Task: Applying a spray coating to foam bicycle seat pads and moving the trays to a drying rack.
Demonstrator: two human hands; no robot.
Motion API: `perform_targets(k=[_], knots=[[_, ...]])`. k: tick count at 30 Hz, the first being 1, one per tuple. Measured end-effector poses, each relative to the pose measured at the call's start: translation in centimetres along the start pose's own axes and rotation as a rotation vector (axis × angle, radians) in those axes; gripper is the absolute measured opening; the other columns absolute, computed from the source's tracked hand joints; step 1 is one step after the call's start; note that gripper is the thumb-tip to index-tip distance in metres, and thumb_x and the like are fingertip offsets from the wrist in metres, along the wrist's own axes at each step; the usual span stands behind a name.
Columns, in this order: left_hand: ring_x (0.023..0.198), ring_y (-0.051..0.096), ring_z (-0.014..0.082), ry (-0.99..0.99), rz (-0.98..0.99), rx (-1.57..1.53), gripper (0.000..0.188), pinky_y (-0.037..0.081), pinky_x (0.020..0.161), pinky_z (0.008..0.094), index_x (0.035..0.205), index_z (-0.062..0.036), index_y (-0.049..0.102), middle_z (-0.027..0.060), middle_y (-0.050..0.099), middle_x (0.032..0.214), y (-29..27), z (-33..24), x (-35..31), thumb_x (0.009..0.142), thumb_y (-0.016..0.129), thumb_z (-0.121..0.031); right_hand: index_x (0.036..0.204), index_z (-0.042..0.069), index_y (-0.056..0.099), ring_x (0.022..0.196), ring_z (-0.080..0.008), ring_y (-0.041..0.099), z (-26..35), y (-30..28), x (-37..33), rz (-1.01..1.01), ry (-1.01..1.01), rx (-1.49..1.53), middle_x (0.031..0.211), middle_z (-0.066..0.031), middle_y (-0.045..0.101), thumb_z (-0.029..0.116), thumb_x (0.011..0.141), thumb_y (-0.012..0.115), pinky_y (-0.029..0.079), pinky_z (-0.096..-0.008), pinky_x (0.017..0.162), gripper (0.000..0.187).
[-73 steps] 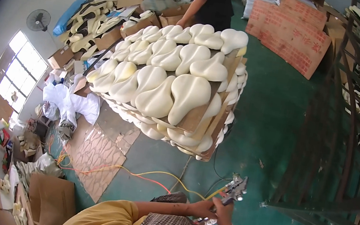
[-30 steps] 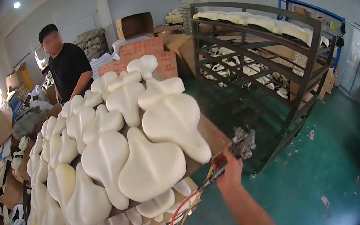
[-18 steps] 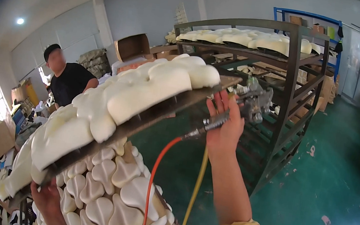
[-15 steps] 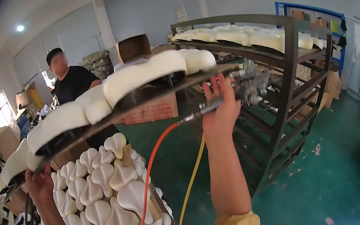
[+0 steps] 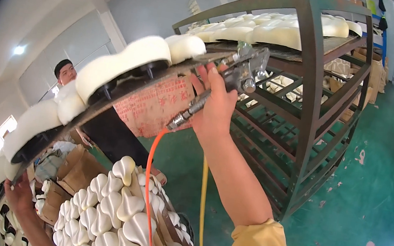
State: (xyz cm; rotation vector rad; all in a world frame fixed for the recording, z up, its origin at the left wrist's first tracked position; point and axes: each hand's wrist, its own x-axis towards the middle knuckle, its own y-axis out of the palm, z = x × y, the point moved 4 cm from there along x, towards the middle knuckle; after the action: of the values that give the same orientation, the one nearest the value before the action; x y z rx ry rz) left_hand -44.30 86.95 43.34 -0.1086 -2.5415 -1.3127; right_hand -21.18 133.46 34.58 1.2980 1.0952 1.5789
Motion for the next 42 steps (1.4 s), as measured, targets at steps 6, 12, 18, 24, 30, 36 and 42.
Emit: perform_targets(k=[6,12,18,24,30,36,42], knots=[[0.121,0.043,0.0248,0.205,0.084,0.333,0.04,0.036,0.102,0.0366,0.127,0.0074,0.036,0.0189,0.044,0.133,3.7,-2.5,0.5,0.095,0.039,-0.016,0.115,-0.002,0.038,0.113,-0.0312,0.05,0.6,5.7,2.6,0.128,-0.132,0.086,0.115,-0.0189,0.049,0.009,0.085,0.057,0.044,-0.0446,0.097,0.037],[0.13,0.033,0.0343,-0.017,0.206,-0.162,0.051,0.032,0.107,0.0418,0.138,0.0081,0.021,0.0228,0.028,0.142,5.6,-3.6,1.2,0.096,0.029,-0.019,0.112,-0.006,0.039,0.108,-0.0298,0.05,4.5,13.1,4.5,0.302,-0.37,0.122,0.11,-0.0186,0.048,0.006,0.085,0.054,0.044,-0.0411,0.098,0.034],[0.122,0.042,0.0394,-0.278,0.402,-0.261,0.047,0.049,0.083,0.0361,0.134,0.0086,0.027,0.0269,0.035,0.135,8.5,1.5,0.9,0.095,0.033,-0.017,0.106,-0.007,0.04,0.102,-0.033,0.05,12.6,14.1,8.4,0.33,-0.419,0.036,0.103,-0.0207,0.048,0.008,0.086,0.052,0.046,-0.0438,0.094,0.027],[0.113,0.047,0.0435,-0.29,0.43,-0.164,0.042,0.057,0.07,0.0321,0.127,0.0089,0.038,0.0294,0.041,0.129,14.3,11.2,-4.7,0.093,0.034,-0.016,0.11,-0.016,0.035,0.099,-0.0417,0.058,21.0,9.3,3.5,0.351,-0.438,-0.313,0.106,-0.0303,0.053,0.004,0.089,0.049,0.052,-0.0477,0.087,0.032],[0.111,0.045,0.0506,-0.436,0.592,-0.227,0.042,0.056,0.079,0.0387,0.127,0.0085,0.037,0.028,0.04,0.127,21.3,17.2,-8.5,0.094,0.034,-0.019,0.113,-0.001,0.044,0.094,-0.0301,0.062,27.6,0.9,1.2,0.003,-0.606,-0.657,0.099,-0.0202,0.06,0.006,0.086,0.055,0.053,-0.0391,0.08,0.03],[0.116,0.042,0.0502,-0.528,0.633,-0.295,0.044,0.051,0.091,0.0455,0.125,0.0112,0.036,0.0305,0.039,0.128,26.5,22.8,-12.3,0.095,0.035,-0.02,0.112,0.004,0.048,0.095,-0.0228,0.062,24.6,-9.7,6.4,-0.169,-0.54,-0.811,0.105,-0.014,0.061,0.017,0.088,0.06,0.048,-0.0317,0.082,0.03],[0.108,0.045,0.0376,-0.674,0.729,-0.39,0.041,0.047,0.095,0.0524,0.119,0.0095,0.034,0.0261,0.039,0.115,32.6,30.4,-16.7,0.095,0.039,-0.023,0.121,0.0,0.045,0.104,-0.0163,0.052,20.5,-13.8,7.8,-0.187,-0.597,-0.911,0.103,-0.0073,0.055,0.017,0.088,0.062,0.04,-0.0279,0.091,0.04]])
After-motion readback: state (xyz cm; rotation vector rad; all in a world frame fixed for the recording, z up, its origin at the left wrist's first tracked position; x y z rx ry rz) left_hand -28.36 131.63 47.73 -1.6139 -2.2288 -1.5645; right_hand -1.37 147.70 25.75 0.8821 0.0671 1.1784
